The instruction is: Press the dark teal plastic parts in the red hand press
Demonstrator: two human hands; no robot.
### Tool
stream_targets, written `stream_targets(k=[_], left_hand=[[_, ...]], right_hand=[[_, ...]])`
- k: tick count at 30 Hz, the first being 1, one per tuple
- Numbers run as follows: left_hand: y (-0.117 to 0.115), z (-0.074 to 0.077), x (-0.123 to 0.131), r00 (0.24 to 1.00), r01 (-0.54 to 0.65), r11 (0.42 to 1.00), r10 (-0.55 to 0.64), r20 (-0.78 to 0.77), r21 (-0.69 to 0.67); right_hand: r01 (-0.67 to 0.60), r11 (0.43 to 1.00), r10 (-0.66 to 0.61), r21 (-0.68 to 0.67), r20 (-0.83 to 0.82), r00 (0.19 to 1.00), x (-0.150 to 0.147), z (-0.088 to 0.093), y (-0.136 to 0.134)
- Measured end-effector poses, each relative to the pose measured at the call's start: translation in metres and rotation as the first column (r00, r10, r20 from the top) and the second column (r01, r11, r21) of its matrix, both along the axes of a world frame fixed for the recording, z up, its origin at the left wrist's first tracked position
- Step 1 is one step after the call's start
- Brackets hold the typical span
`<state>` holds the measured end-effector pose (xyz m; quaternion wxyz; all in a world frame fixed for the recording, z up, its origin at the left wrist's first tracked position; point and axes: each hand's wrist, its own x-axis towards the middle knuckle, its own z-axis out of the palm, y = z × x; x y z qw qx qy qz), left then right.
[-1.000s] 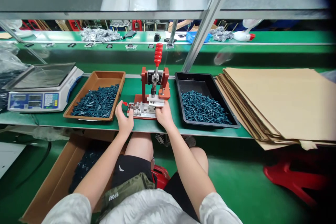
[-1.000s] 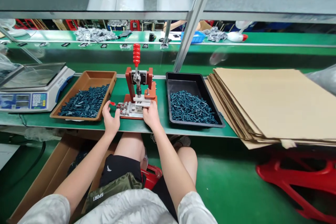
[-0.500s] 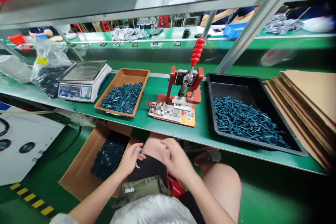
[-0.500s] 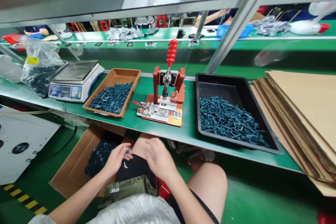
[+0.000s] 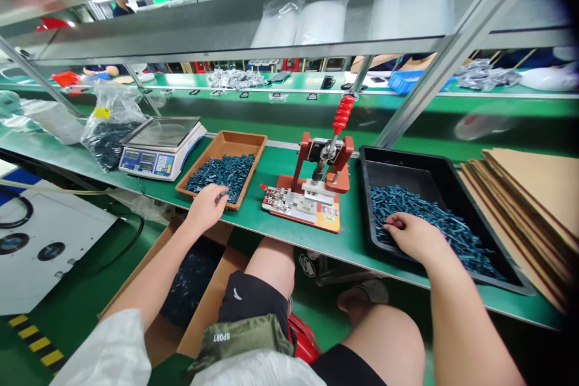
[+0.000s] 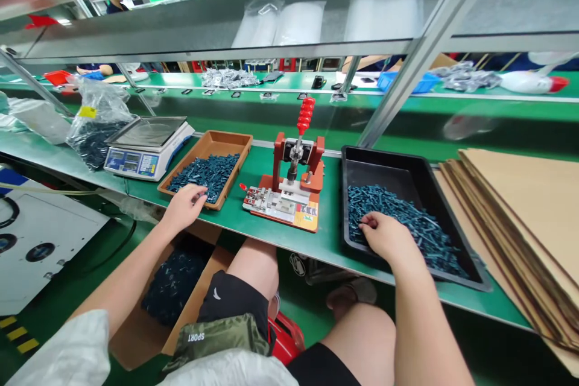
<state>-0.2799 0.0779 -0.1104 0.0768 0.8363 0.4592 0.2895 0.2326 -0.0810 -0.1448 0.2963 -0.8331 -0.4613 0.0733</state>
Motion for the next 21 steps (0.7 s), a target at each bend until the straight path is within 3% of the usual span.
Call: stream_targets(k=[3,6,9,13,16,21], left_hand=[[0.047,0.012,0.031,0.978,-0.111,0.978,0.076,-0.195,-0.178],[0.07,0.008,0.048,0.942,-0.187,0.944,0.093,-0.322,-0.274],[0.079,0.003,0.05,0.927,-0.21,0.948,0.116,-0.357,-0.239],[0.094,0.001,0.044,0.932,-0.281,0.915,0.189,-0.309,-0.29],[0.099,0.005,0.041,0.936,-0.329,0.885,0.26,-0.236,-0.329],[0.093,0.013,0.041,0.931,-0.357,0.89,0.314,-0.187,-0.284]], right_hand=[[-0.02,0.997,0.02,-0.078,-0.01,1.0,0.002,-0.004,-0.005],[0.091,0.994,-0.089,0.055,-0.035,0.995,-0.001,0.003,-0.017],[0.158,0.966,-0.118,0.206,-0.193,0.974,-0.007,0.014,-0.023],[0.116,0.897,0.092,0.426,-0.438,0.894,-0.01,0.023,-0.021],[0.102,0.839,0.179,0.534,-0.448,0.876,-0.014,0.028,-0.025],[0.112,0.803,0.213,0.585,-0.458,0.863,-0.04,0.038,-0.029]])
